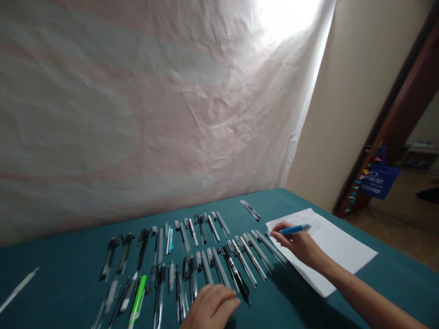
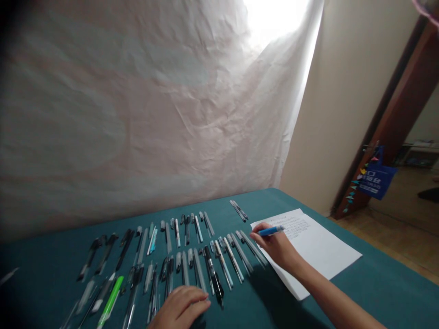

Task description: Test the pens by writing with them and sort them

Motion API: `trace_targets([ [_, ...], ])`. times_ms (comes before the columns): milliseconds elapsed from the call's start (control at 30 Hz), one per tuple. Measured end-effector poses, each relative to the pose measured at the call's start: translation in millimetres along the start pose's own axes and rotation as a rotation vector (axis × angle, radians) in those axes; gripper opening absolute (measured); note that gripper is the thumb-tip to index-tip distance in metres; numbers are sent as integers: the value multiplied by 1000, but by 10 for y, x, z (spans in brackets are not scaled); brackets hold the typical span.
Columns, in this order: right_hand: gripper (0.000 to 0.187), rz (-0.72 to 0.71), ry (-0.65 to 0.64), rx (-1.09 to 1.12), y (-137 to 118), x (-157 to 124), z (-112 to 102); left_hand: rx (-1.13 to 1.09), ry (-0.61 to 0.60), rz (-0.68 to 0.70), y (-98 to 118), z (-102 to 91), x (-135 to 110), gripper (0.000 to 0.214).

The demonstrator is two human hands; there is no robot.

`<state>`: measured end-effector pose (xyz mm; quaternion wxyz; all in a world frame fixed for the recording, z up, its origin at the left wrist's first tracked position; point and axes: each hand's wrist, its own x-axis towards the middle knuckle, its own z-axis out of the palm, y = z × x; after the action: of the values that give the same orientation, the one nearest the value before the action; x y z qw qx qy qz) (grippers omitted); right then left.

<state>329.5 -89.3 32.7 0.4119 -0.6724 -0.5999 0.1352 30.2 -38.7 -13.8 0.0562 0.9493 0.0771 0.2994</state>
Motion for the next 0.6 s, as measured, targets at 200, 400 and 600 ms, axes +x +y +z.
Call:
trace_targets([
  [200, 25, 233, 94, 133, 572, -105, -254, 155, -4, 47, -169, 189, -136, 42],
  [400, 20, 247, 134, 45, 784, -209, -226, 209, -37, 33, -152, 158, -126, 40],
  [600, 19, 230, 198, -75, 893, -246, -196, 236, -96, 35, -123, 88, -74, 38],
])
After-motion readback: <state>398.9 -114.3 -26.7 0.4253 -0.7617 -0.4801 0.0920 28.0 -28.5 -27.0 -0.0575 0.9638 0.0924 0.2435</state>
